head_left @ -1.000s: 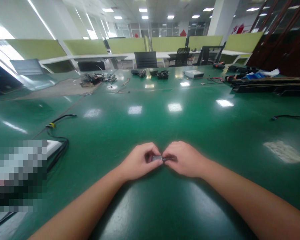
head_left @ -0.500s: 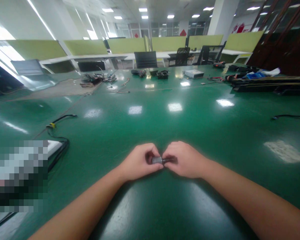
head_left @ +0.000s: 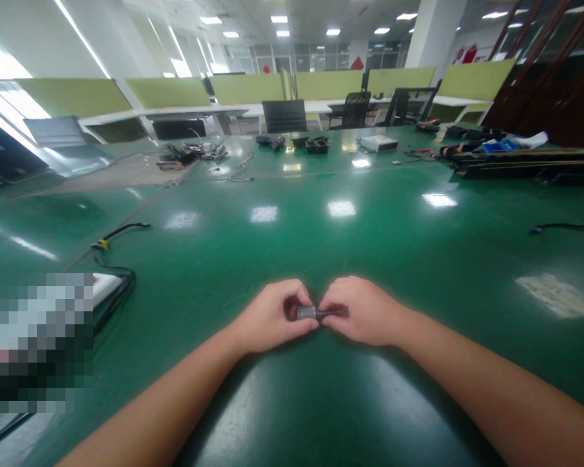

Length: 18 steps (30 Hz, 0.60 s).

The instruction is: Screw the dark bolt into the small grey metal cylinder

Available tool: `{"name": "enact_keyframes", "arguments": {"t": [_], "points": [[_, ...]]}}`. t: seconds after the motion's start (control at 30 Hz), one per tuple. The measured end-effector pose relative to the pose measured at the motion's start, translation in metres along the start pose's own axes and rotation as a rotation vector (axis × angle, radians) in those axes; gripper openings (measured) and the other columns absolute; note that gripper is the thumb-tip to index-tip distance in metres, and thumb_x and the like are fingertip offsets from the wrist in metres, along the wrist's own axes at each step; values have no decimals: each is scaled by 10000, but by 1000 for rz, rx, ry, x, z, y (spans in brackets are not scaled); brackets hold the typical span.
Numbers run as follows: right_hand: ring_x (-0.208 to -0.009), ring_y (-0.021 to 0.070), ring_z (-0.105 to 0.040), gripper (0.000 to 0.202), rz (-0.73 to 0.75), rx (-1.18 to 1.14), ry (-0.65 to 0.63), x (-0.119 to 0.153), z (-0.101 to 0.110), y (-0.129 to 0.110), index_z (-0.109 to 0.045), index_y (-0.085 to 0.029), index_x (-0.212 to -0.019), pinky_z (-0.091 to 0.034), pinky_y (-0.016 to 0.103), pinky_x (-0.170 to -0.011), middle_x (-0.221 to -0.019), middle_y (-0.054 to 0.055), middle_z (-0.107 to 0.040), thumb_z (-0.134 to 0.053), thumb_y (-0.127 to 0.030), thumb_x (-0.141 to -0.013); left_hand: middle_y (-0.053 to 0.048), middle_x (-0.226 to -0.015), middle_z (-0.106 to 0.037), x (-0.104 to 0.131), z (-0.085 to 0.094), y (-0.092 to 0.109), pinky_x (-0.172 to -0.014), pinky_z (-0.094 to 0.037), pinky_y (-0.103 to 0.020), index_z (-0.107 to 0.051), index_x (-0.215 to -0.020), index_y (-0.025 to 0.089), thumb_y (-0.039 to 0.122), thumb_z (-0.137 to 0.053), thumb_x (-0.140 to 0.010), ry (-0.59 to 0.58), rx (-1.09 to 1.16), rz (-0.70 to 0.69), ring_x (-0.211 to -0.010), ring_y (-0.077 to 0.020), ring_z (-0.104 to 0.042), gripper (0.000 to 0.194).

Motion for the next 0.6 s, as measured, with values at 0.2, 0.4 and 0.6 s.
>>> {"name": "enact_keyframes", "arguments": {"t": [0.2, 0.4, 0.6], "points": [[-821, 165, -612, 41, -2, 8, -12, 1, 3, 0, -707, -197, -894, -421, 301, -774, -846, 11, -705, -699, -215, -858, -11, -834, -635, 0, 0, -1, -658, -436, -251, -608, -874, 166, 340, -741, -816, -2, -17, 12, -714, -141, -574, 227], [-779, 157, -584, 43, -13, 28, -31, 2, 6, 0, -695, -195, -883, -400, 295, -739, -824, 3, -690, -706, -204, -843, -9, -837, -631, -1, 0, -1, -655, -435, -248, -608, -879, 167, 327, -747, -811, -7, -13, 19, -714, -139, -568, 222], [-790, 160, -581, 52, -31, 29, -45, 4, 9, 2, -696, -197, -890, -391, 294, -740, -834, 7, -688, -705, -206, -839, -9, -843, -629, -1, 1, 1, -651, -435, -244, -606, -864, 166, 333, -745, -814, -16, -8, 7, -710, -137, -566, 223]]}}
Point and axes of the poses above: each hand's wrist, its own x-axis away from the middle knuckle, its own z-axis out of the back of the hand, y = z × x, the point moved 1 cm from there along -x, towards the middle knuckle
